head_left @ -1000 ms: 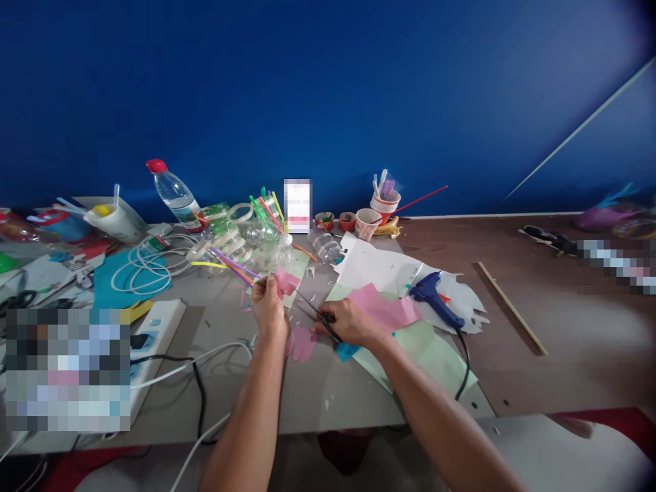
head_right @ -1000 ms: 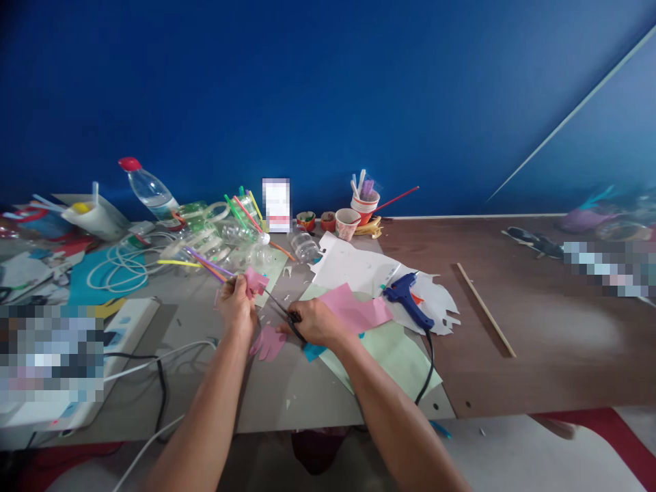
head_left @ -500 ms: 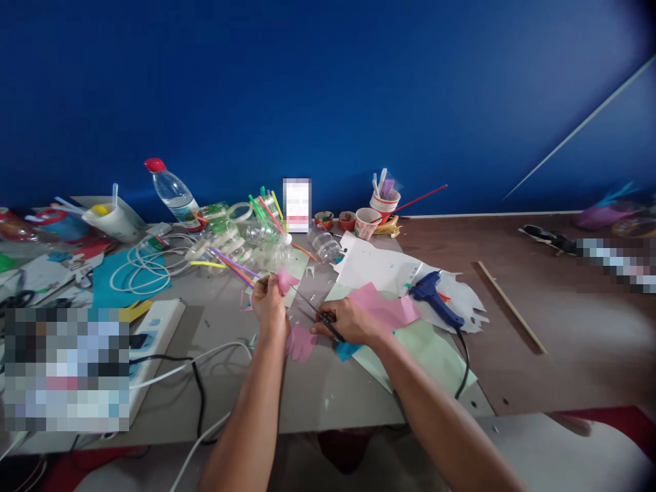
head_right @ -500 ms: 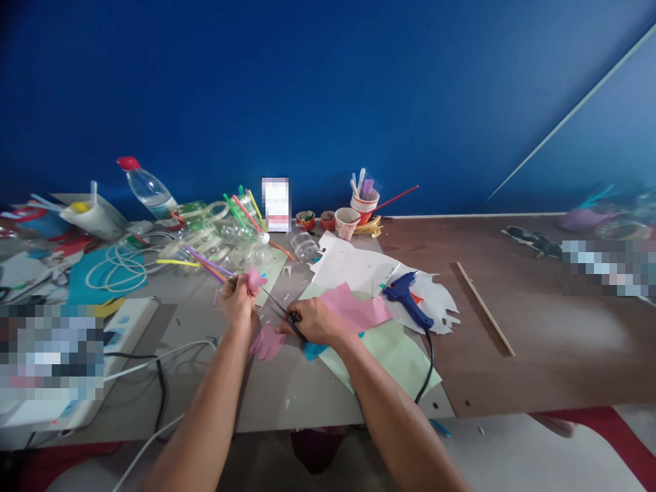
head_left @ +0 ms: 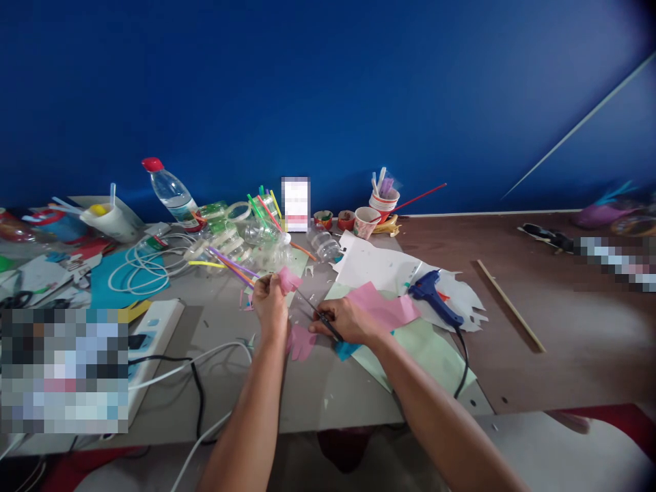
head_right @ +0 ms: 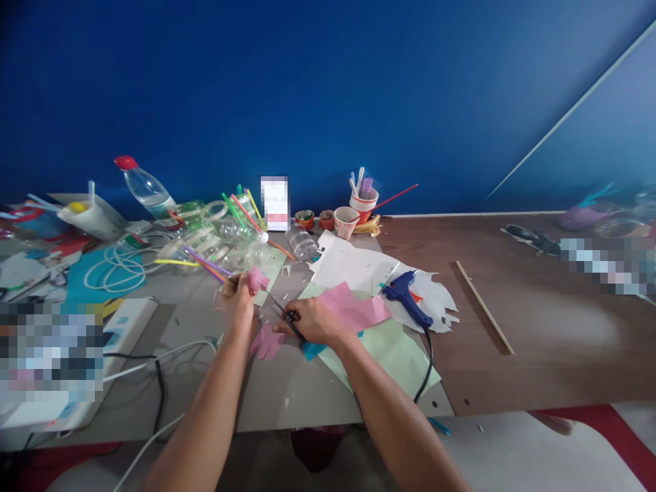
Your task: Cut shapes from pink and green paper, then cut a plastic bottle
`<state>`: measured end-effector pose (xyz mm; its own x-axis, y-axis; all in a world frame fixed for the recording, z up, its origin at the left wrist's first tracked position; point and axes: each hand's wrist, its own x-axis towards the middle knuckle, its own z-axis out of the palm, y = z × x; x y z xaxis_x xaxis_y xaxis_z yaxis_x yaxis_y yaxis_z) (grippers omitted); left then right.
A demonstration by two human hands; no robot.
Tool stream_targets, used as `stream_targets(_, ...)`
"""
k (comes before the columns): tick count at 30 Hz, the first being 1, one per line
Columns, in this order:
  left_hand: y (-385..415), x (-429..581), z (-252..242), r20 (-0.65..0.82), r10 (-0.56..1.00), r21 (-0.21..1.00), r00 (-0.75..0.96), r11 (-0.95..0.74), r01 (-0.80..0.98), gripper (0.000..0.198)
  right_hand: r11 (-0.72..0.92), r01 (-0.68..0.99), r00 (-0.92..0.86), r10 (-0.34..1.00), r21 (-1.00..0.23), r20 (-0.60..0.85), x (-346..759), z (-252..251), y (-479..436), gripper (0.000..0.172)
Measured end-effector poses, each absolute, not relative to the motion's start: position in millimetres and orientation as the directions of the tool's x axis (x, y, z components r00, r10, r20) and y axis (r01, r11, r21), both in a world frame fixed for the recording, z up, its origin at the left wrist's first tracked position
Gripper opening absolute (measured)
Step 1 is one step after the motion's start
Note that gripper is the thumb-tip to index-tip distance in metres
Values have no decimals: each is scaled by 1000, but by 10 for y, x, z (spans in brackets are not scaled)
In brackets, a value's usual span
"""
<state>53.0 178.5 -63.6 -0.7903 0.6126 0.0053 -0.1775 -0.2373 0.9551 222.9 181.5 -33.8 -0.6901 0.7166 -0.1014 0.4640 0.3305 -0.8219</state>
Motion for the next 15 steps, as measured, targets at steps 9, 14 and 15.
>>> stream_targets(9, 1728, 625, -502, 71, 614, 986, -786, -165, -39, 23, 313, 455, -667, 740, -834, -86, 2215, -367, 1822, 36)
stream_targets(14, 1713, 628, -485, 90, 627, 990, -774, -138, 3, 22, 336, 475, -674, 733, -814, -91, 2215, -332, 1820, 36)
stream_targets(15, 1717, 624, -495, 92, 627, 990, -774, -141, 3, 22, 339, 478, -675, 732, -810, -92, 2216, -322, 1818, 36)
